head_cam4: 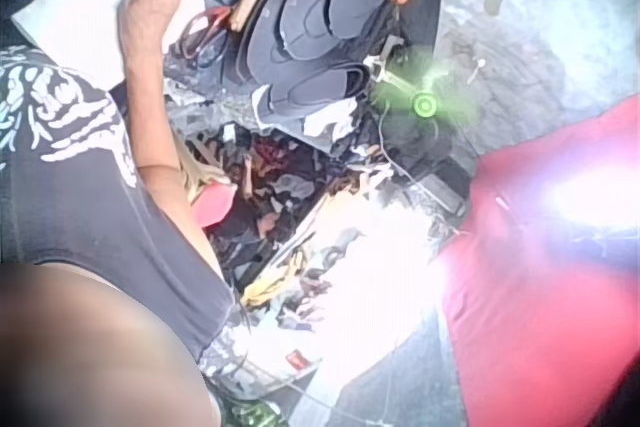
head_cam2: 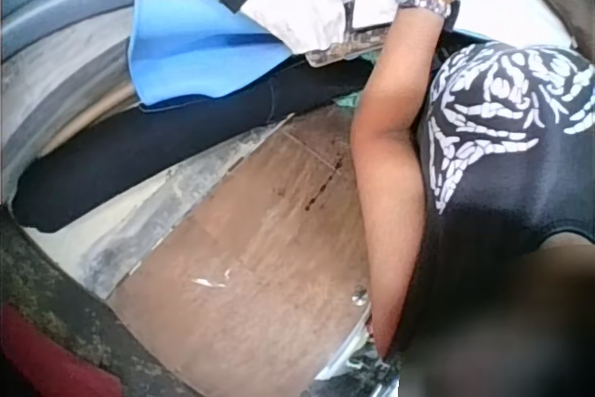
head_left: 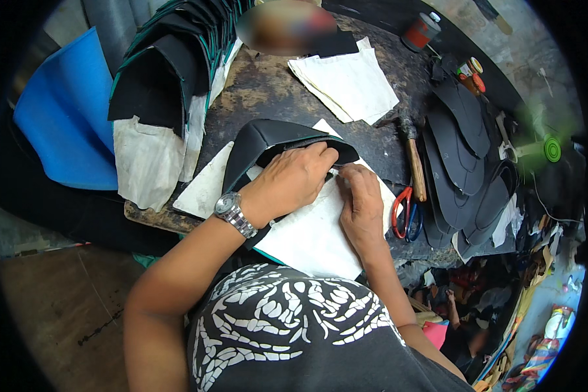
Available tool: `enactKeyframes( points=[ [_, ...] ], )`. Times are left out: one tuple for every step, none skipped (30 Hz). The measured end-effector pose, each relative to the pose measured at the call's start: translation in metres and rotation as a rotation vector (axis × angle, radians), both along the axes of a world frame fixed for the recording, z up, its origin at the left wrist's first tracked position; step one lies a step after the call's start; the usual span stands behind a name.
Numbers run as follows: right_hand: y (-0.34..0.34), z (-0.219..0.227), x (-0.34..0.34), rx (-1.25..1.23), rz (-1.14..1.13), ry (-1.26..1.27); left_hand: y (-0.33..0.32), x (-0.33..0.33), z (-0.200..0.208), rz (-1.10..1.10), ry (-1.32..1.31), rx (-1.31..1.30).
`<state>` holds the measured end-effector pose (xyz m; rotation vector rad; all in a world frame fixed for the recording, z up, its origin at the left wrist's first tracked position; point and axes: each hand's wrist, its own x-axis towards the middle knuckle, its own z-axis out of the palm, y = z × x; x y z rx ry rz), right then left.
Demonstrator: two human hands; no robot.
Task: The person assembles slipper components by hand, pressing black fabric onto a green sole and using a hammer to secure the edges. The person repeatedly flips the slipper, aligns parts, and taps them into place on a cluttered workbench.
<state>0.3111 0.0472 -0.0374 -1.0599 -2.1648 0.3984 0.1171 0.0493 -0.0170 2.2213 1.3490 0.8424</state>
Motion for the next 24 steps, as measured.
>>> enactKeyframes(
  points=[
    [0.0, 0.0, 0.0, 0.013, 0.006, -0.015, 0.0, 0.001, 0.0, 0.002, 0.021, -0.023],
    [0.0, 0.0, 0.001, 0.028, 0.011, -0.032, -0.002, 0.002, 0.001, 0.017, 0.014, -0.029],
    [0.001, 0.001, 0.002, 0.033, 0.014, -0.033, -0.005, 0.001, 0.002, 0.033, 0.009, -0.033],
    [0.001, 0.0, 0.002, 0.038, 0.015, -0.035, -0.006, 0.0, 0.003, 0.05, 0.006, -0.039],
    [0.001, 0.0, 0.001, 0.041, 0.018, -0.036, -0.004, 0.0, 0.004, 0.057, 0.003, -0.043],
    [0.0, 0.0, 0.001, 0.044, 0.015, -0.046, -0.003, 0.001, 0.005, 0.065, 0.001, -0.049],
    [-0.001, 0.001, 0.001, 0.046, 0.014, -0.057, -0.002, 0.002, 0.005, 0.076, -0.001, -0.056],
    [-0.001, 0.002, 0.001, 0.049, 0.015, -0.068, -0.001, 0.005, 0.005, 0.102, 0.026, -0.068],
    [-0.001, 0.002, 0.001, 0.063, 0.018, -0.071, 0.001, 0.009, 0.005, 0.128, 0.054, -0.078],
    [-0.002, 0.002, 0.0, 0.077, 0.021, -0.074, 0.002, 0.011, 0.005, 0.154, 0.077, -0.074],
    [-0.002, 0.003, 0.0, 0.091, 0.021, -0.076, 0.003, 0.012, 0.005, 0.152, 0.093, -0.084],
    [-0.002, 0.003, -0.001, 0.092, 0.028, -0.066, 0.004, 0.012, 0.005, 0.151, 0.103, -0.079],
    [-0.002, 0.003, -0.001, 0.093, 0.034, -0.057, 0.006, 0.012, 0.005, 0.149, 0.121, -0.087],
    [-0.001, 0.003, -0.001, 0.093, 0.038, -0.045, 0.006, 0.012, 0.005, 0.153, 0.115, -0.07],
    [-0.002, 0.003, -0.001, 0.07, 0.021, -0.013, 0.006, 0.012, 0.005, 0.157, 0.118, -0.067],
    [-0.003, 0.003, -0.001, 0.045, 0.001, 0.022, 0.007, 0.012, 0.004, 0.161, 0.123, -0.071],
    [-0.005, 0.002, 0.0, 0.02, -0.019, 0.056, 0.007, 0.012, 0.004, 0.151, 0.11, -0.06],
    [-0.006, 0.002, 0.0, 0.003, -0.03, 0.069, 0.008, 0.01, 0.004, 0.142, 0.1, -0.054],
    [-0.006, 0.002, 0.002, -0.012, -0.04, 0.082, 0.009, 0.009, 0.005, 0.133, 0.092, -0.054],
    [-0.007, 0.001, 0.003, -0.028, -0.054, 0.089, 0.01, 0.008, 0.005, 0.114, 0.091, -0.063],
    [-0.007, 0.001, 0.004, -0.029, -0.018, 0.117, 0.01, 0.007, 0.004, 0.096, 0.093, -0.078],
    [-0.007, 0.001, 0.007, -0.03, 0.014, 0.139, 0.011, 0.005, 0.004, 0.079, 0.096, -0.092],
    [-0.007, 0.001, 0.011, -0.032, 0.044, 0.157, 0.012, 0.004, 0.003, 0.089, 0.075, -0.084],
    [-0.006, 0.0, 0.014, 0.015, 0.109, 0.079, 0.013, 0.004, 0.001, 0.098, 0.053, -0.076]
  ],
)
